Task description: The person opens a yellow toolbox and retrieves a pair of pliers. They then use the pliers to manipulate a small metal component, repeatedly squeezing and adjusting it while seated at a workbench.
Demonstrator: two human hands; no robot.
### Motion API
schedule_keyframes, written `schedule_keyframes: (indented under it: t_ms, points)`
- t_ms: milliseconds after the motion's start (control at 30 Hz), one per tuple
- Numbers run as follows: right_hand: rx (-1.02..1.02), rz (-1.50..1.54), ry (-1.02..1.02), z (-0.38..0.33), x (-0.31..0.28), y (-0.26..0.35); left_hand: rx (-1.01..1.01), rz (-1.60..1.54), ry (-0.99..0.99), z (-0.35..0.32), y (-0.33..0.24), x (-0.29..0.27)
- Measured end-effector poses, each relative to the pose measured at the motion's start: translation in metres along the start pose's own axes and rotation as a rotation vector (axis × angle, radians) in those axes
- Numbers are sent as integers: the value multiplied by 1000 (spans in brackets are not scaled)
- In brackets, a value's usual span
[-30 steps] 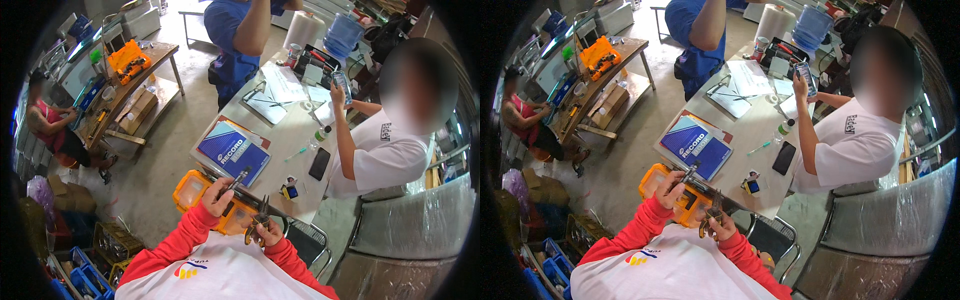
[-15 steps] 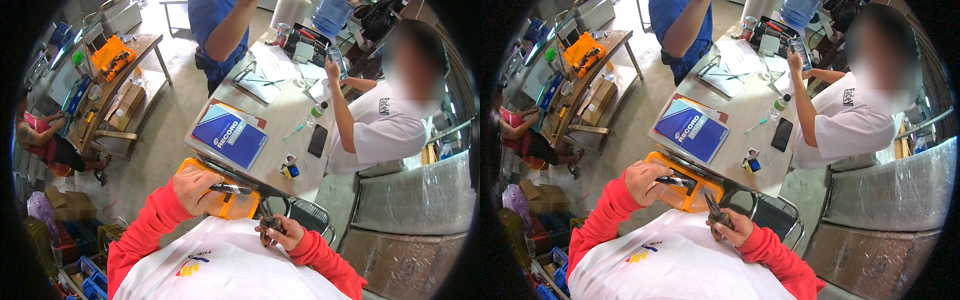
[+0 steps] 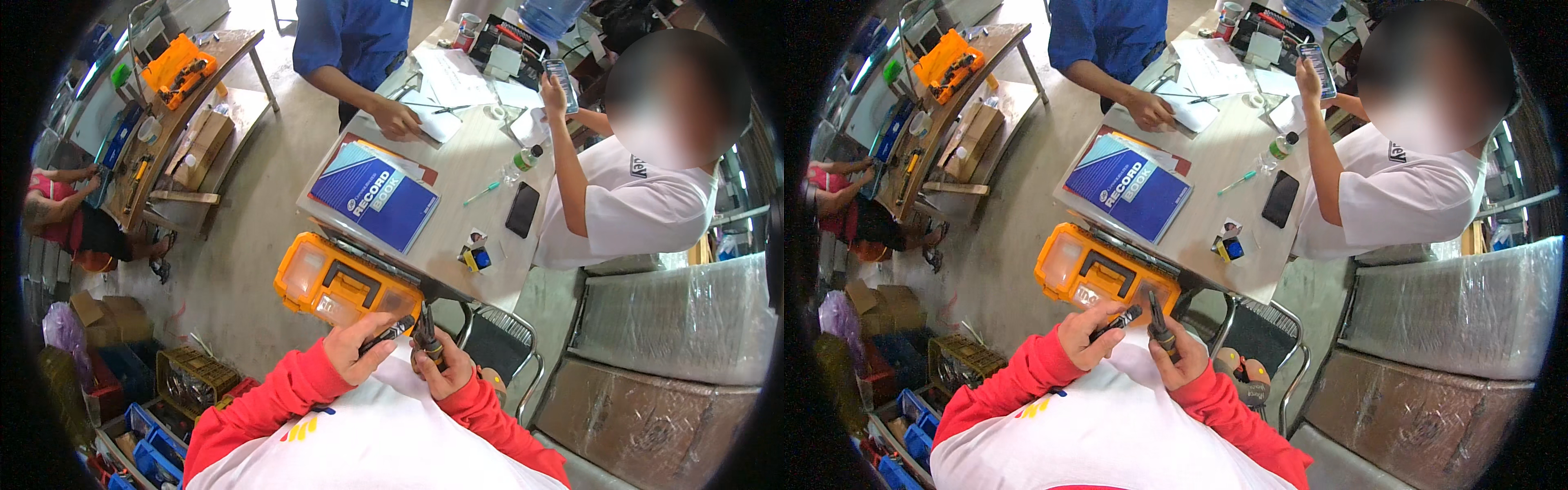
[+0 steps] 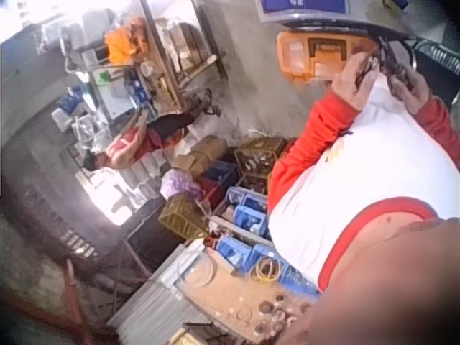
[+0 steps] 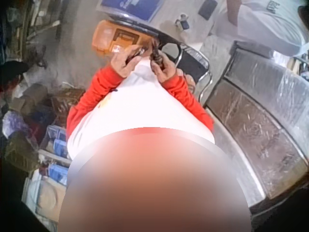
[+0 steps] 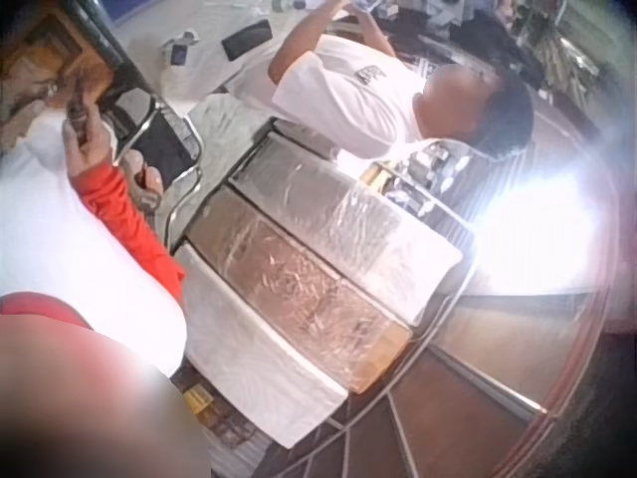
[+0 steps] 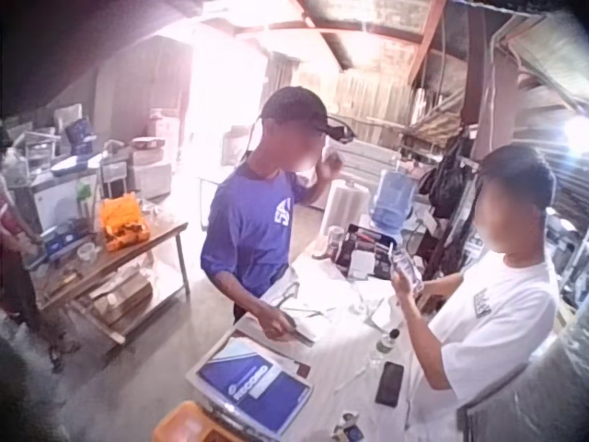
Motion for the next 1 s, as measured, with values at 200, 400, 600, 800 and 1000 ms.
schedule_keyframes:
  t_ms: [200, 400, 600, 800, 1000]
  points:
    - [14, -179, 10, -3, -1, 5, -20, 45, 2, -3, 5, 6]
    - [-29, -301, 48, -3, 0, 5, 68, 55, -52, -4, 10, 14]
    - [-77, -389, 100, -6, -1, 2, 100, 174, -54, -6, 9, 15]
    - [-165, -437, 124, -6, -1, -2, -8, 207, 31, -6, 11, 15]
    - [-76, -465, 171, -9, -2, 0, 14, 179, 30, -6, 14, 15]
Point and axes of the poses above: each hand's wrist, its own z-axis towards the middle knuckle, its own x-axis out of the palm, y = z × x, the point moved 3 cm from there along z, towards the middle knuckle, and after that the axes turned 9 degrees about -x, right-handed, at the moved point
